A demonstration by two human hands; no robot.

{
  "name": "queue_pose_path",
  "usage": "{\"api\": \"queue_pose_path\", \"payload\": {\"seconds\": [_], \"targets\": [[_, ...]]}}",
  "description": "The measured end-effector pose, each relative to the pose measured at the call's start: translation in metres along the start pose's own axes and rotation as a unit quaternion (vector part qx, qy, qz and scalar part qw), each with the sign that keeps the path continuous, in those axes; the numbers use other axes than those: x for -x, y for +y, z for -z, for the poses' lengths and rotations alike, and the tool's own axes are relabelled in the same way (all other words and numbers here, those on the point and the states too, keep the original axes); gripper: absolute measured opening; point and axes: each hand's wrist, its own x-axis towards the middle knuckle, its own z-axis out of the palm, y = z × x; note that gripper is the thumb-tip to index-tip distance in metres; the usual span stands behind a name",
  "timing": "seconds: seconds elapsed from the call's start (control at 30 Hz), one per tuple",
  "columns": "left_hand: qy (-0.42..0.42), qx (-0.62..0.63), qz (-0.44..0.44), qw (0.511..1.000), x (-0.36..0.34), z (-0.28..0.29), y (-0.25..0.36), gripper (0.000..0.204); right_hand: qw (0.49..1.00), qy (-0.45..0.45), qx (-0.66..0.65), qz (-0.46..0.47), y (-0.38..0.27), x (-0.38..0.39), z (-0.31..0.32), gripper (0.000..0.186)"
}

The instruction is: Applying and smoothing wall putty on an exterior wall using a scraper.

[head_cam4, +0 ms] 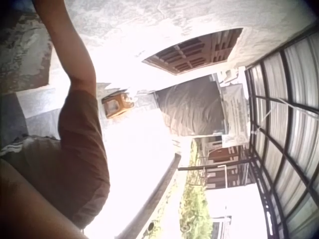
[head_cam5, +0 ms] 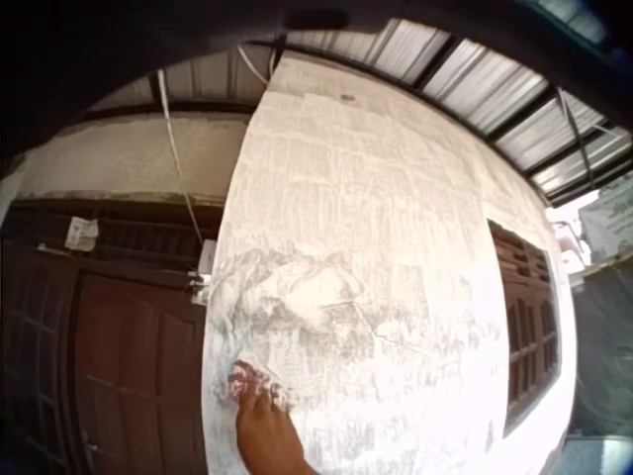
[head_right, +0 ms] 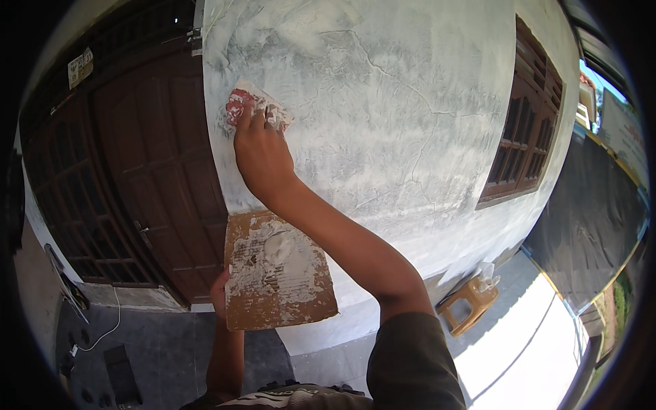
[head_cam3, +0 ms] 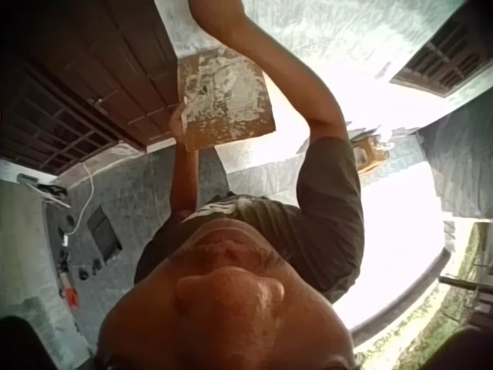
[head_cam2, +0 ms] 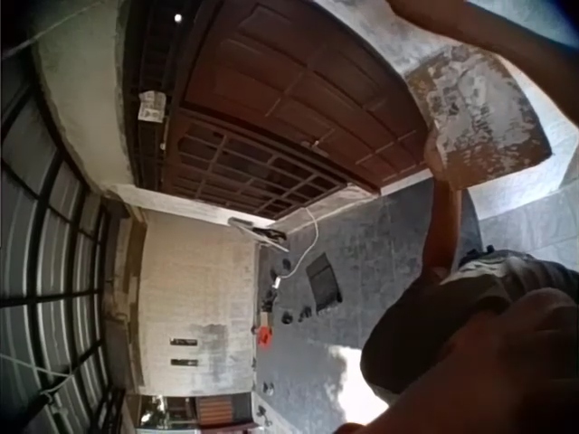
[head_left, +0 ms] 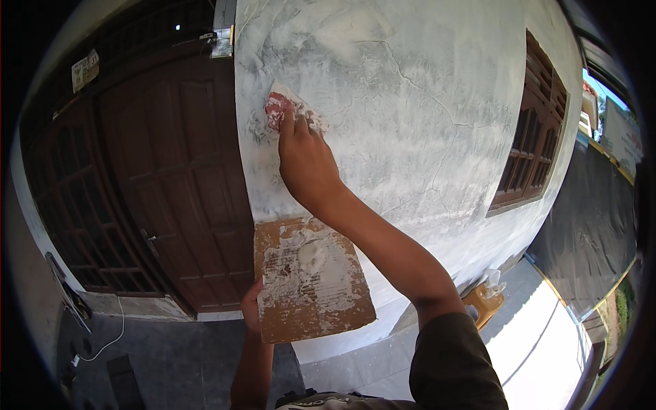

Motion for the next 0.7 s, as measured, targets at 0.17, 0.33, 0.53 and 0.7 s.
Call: {"api": "queue_pose_path", "payload": {"seconds": [0.17, 0.33, 0.53, 0.7], "targets": [[0.026, -0.027, -0.005, 0.999, -0.005, 0.024, -0.013, 0.038, 0.908, -0.007, -0.404, -0.111, 0.035, 0.074, 0.067, 0.029], [0.01, -0.003, -0.015, 1.0, -0.008, 0.038, -0.045, 0.039, 0.644, -0.091, -0.668, -0.362, 0.092, 0.144, 0.07, 0.025], [0.036, -0.011, -0.015, 0.999, -0.023, 0.045, -0.071, 0.038, 0.561, -0.089, -0.696, -0.439, 0.144, 0.21, 0.038, 0.025], [0.091, -0.039, -0.071, 0.992, -0.058, 0.036, -0.197, 0.037, 0.556, -0.109, -0.675, -0.473, 0.255, 0.275, 0.067, 0.025]]}}
